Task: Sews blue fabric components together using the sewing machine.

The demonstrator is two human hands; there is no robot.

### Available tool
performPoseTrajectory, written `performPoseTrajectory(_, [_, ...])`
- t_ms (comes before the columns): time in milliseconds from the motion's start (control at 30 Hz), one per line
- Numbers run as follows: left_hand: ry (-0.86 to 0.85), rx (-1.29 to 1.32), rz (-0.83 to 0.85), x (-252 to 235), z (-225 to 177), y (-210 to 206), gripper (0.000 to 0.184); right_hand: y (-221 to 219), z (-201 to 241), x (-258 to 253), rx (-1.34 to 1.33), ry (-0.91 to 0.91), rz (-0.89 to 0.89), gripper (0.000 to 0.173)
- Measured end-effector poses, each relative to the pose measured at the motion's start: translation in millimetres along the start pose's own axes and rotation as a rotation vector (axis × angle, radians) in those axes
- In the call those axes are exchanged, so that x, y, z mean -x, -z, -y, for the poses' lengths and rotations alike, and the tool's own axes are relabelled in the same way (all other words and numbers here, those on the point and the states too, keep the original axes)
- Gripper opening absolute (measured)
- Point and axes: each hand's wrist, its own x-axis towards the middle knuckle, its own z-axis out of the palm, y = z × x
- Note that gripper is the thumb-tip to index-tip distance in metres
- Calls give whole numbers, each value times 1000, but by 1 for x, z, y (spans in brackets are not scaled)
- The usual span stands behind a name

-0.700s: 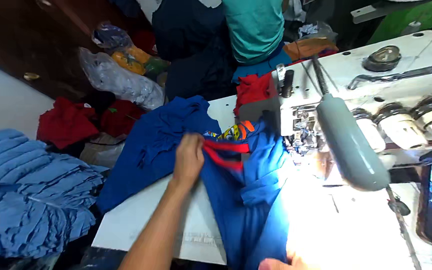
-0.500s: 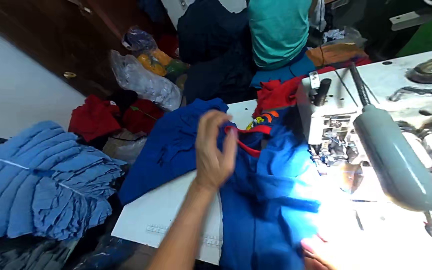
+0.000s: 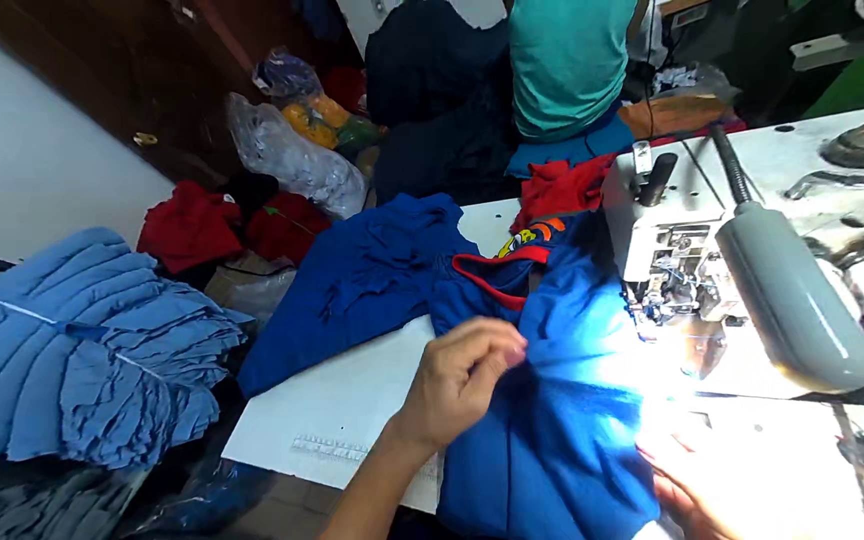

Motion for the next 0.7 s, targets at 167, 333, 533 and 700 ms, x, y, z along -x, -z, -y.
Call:
performPoseTrajectory(167, [-207, -131, 93, -5, -83, -49, 25, -6, -7, 12, 100, 141, -34, 10])
performPoseTrajectory(333, [-131, -275, 190, 16, -65, -67, 16, 8, -2, 34, 218, 126, -86, 10])
performPoseTrajectory(533, [-163, -340, 65, -5, -85, -49, 11, 7, 7, 41, 174, 111, -54, 13])
performPoseTrajectory(700, [-262, -207, 46, 6, -87, -66, 15, 12, 2, 46, 173, 88, -61, 17])
